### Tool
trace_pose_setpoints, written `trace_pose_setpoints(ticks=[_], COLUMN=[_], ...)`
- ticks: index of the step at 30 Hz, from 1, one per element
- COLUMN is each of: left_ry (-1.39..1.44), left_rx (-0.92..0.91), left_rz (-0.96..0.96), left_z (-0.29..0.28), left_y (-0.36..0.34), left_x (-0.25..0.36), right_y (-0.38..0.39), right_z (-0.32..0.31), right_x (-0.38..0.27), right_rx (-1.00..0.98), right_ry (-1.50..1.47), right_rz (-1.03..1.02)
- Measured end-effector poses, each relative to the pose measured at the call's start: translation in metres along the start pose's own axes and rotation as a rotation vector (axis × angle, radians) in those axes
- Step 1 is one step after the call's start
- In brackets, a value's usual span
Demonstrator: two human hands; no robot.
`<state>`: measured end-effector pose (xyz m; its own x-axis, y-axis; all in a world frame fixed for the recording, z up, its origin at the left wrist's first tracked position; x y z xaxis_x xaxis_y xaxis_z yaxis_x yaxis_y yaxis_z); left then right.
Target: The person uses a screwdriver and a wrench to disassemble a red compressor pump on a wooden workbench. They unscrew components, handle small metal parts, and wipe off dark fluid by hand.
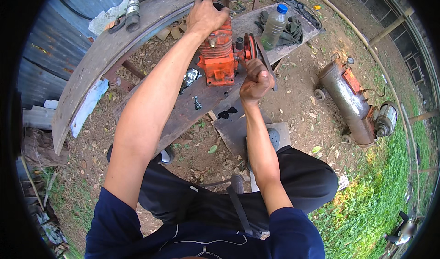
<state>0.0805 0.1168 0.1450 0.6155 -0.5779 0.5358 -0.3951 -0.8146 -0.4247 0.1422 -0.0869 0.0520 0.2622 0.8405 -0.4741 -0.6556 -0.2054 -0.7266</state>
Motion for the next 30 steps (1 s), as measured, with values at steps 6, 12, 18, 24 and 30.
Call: trace_pose_setpoints(ticks=[6,12,18,24,30], left_ry=[0.006,-0.002,0.010,0.023,-0.008], left_rx=[0.017,0.016,0.008,0.018,-0.034], left_rz=[0.019,0.001,-0.012,-0.014,-0.010], left_z=[0.001,0.003,0.003,0.003,-0.002], left_y=[0.001,-0.001,0.002,0.001,0.004], left_x=[0.002,0.000,0.003,0.002,0.009], right_y=[-0.003,0.005,0.014,0.012,0.003], right_z=[-0.006,0.021,0.021,0.010,0.008], right_x=[0.006,-0.010,-0.012,-0.007,-0.004], right_rx=[-0.010,-0.138,-0.166,-0.063,-0.050], right_ry=[-0.113,0.088,0.110,-0.050,-0.023], right_rz=[0.045,-0.104,-0.037,-0.004,0.064])
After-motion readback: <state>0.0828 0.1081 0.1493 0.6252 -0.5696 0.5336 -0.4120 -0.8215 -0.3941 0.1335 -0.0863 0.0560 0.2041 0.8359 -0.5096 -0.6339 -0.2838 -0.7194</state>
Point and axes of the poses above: each hand's wrist, its own y-axis away from the middle knuckle, its own z-axis out of the palm, x = y × z, the point moved 6 cm from there along -y, towards the middle knuckle, and after that the axes turned 1 degree about y, right-handed, at the moved point
